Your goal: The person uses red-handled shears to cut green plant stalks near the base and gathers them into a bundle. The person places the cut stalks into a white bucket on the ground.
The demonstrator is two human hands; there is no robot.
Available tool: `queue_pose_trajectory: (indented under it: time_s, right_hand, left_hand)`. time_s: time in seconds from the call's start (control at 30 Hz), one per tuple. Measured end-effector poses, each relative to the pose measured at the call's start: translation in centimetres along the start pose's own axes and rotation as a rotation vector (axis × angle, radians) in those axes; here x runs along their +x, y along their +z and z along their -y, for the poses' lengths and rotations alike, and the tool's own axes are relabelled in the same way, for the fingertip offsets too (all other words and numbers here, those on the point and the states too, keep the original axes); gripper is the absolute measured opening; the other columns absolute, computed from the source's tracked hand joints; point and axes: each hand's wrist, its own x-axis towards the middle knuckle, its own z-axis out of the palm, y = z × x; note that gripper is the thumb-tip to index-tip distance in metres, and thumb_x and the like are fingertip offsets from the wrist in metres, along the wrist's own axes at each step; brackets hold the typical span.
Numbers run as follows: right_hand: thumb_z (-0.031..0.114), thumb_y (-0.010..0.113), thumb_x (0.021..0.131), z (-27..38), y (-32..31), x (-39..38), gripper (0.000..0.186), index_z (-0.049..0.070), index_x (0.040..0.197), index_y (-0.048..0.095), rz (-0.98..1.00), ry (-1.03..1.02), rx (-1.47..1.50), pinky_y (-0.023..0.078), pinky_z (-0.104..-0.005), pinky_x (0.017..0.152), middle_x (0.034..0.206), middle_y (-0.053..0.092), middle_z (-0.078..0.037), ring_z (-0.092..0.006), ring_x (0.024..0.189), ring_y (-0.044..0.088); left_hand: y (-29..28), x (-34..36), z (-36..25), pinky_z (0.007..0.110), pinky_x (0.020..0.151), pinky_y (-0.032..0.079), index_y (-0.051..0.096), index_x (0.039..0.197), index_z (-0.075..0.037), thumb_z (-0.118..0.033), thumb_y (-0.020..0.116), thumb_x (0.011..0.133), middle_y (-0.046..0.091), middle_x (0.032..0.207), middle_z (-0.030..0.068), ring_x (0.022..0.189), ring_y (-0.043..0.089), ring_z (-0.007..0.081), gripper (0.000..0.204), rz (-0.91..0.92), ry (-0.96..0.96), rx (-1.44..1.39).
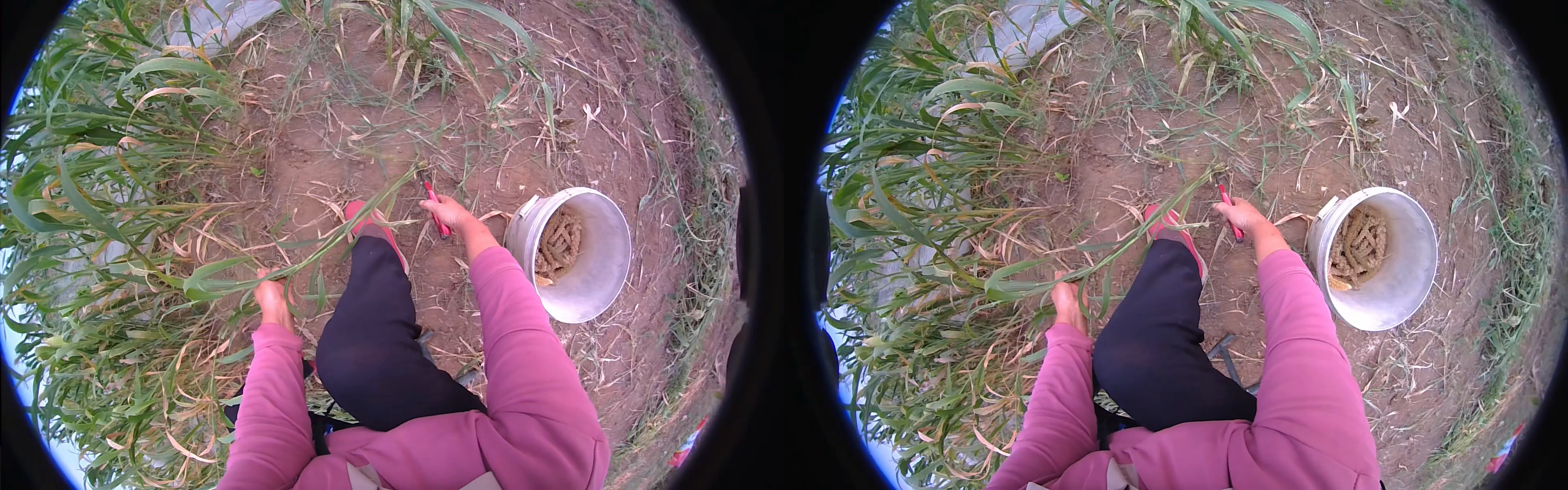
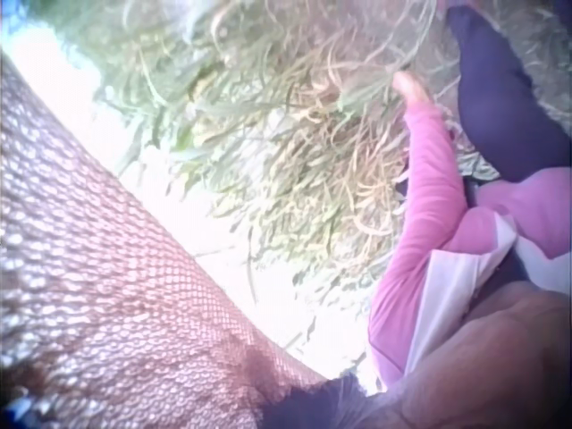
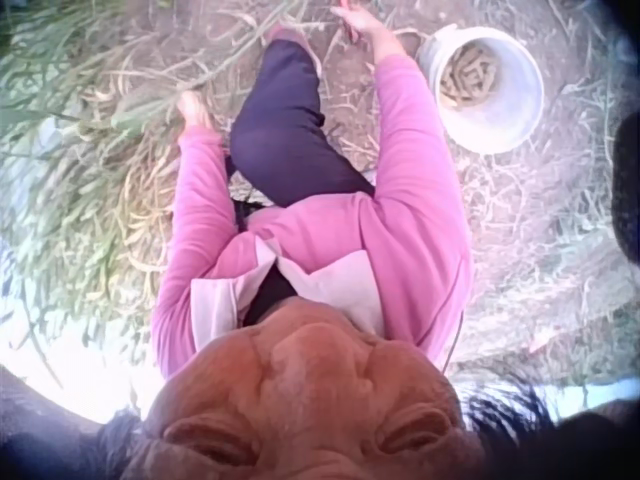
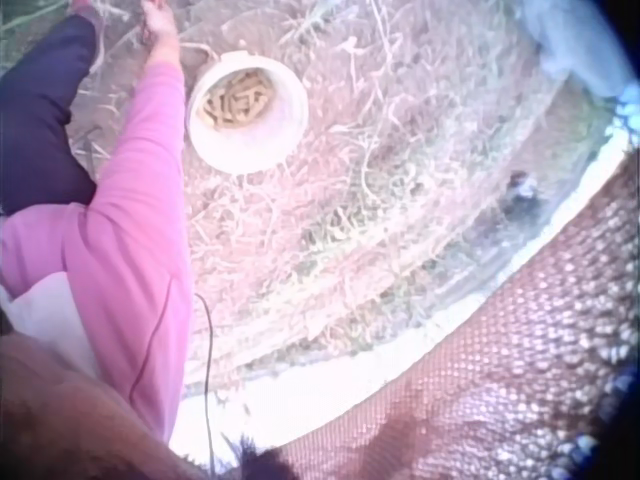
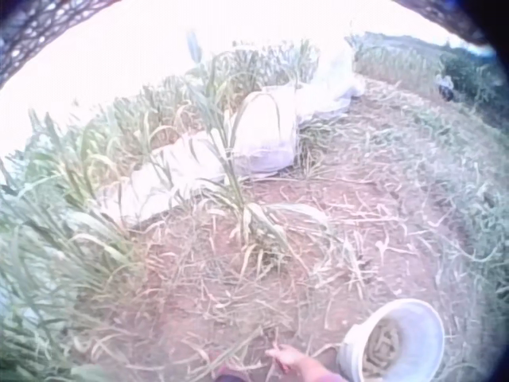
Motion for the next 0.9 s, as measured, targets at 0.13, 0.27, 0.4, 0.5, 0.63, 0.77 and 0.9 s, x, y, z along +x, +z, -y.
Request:
queue_pose_trajectory:
  time_s: [0.13, 0.27, 0.4, 0.5, 0.63, 0.77, 0.9]
  right_hand:
    - [0.034, 0.062, 0.077, -1.8, 0.0, 0.3, 0.051, -0.003, 0.111, 0.054, -0.283, -0.088, -0.166, 0.046, -0.0359, 0.076, 0.088, 0.062, -0.013, -0.0229, 0.081, 0.059]
    - [0.032, 0.063, 0.075, -1.3, 1.4, -2.9, 0.054, -0.003, 0.114, 0.052, -0.231, -0.142, -0.202, 0.044, -0.0363, 0.085, 0.100, 0.061, -0.017, -0.0262, 0.092, 0.058]
    - [0.022, 0.065, 0.074, -4.9, -0.4, -0.6, 0.048, -0.002, 0.112, 0.050, -0.581, -0.238, -0.078, 0.044, -0.0335, 0.083, 0.096, 0.059, -0.015, -0.0226, 0.090, 0.057]
    - [0.019, 0.064, 0.073, -5.2, -4.6, 2.7, 0.047, -0.003, 0.112, 0.049, -0.871, -0.128, 0.292, 0.044, -0.0334, 0.082, 0.098, 0.058, -0.014, -0.0219, 0.089, 0.057]
    - [0.018, 0.067, 0.074, -4.7, -10.3, 5.3, 0.043, 0.001, 0.108, 0.047, -1.177, -0.143, 0.220, 0.045, -0.0321, 0.069, 0.089, 0.055, -0.008, -0.0169, 0.078, 0.054]
    - [0.014, 0.066, 0.076, -1.8, -11.3, 5.6, 0.047, 0.001, 0.115, 0.043, -0.910, -0.150, 0.352, 0.045, -0.0311, 0.069, 0.088, 0.055, -0.008, -0.0167, 0.077, 0.054]
    - [0.022, 0.070, 0.073, -0.3, -8.4, 7.9, 0.060, -0.001, 0.121, 0.043, -0.822, -0.161, -0.020, 0.046, -0.0340, 0.077, 0.095, 0.059, -0.012, -0.0211, 0.082, 0.056]
  left_hand:
    - [0.0, -0.2, -1.2, 0.031, 0.055, 0.041, 0.045, 0.075, -0.010, -0.013, 0.043, 0.091, 0.044, 0.066, 0.0018, 0.059, 0.045, 0.0159, 0.017, -0.168, -0.009, 0.089]
    - [-5.5, -0.9, -7.6, 0.032, 0.062, 0.034, 0.041, 0.075, -0.018, -0.028, 0.041, 0.092, 0.040, 0.066, -0.0070, 0.063, 0.037, 0.0094, 0.020, -0.293, 0.099, 0.256]
    - [-11.0, -0.3, -11.9, 0.036, 0.072, 0.044, 0.040, 0.078, -0.011, -0.032, 0.038, 0.099, 0.041, 0.063, 0.0013, 0.062, 0.043, 0.0179, 0.029, -0.062, 0.222, -0.073]
    - [-12.1, -2.2, -12.2, 0.036, 0.076, 0.043, 0.044, 0.081, -0.011, -0.033, 0.040, 0.098, 0.043, 0.068, 0.0036, 0.068, 0.045, 0.0196, 0.028, 0.127, 0.233, -0.079]
    - [-10.7, -2.4, -10.1, 0.039, 0.078, 0.043, 0.044, 0.082, -0.011, -0.033, 0.041, 0.098, 0.043, 0.069, 0.0037, 0.069, 0.045, 0.0202, 0.028, 0.066, 0.123, -0.069]
    - [-8.9, -2.5, -8.9, 0.040, 0.079, 0.043, 0.043, 0.082, -0.011, -0.034, 0.039, 0.098, 0.043, 0.068, 0.0038, 0.070, 0.046, 0.0202, 0.029, 0.101, 0.089, -0.066]
    - [-6.6, -3.6, -8.2, 0.039, 0.079, 0.043, 0.041, 0.084, -0.011, -0.034, 0.039, 0.099, 0.043, 0.068, 0.0040, 0.069, 0.046, 0.0199, 0.028, 0.067, 0.068, -0.015]
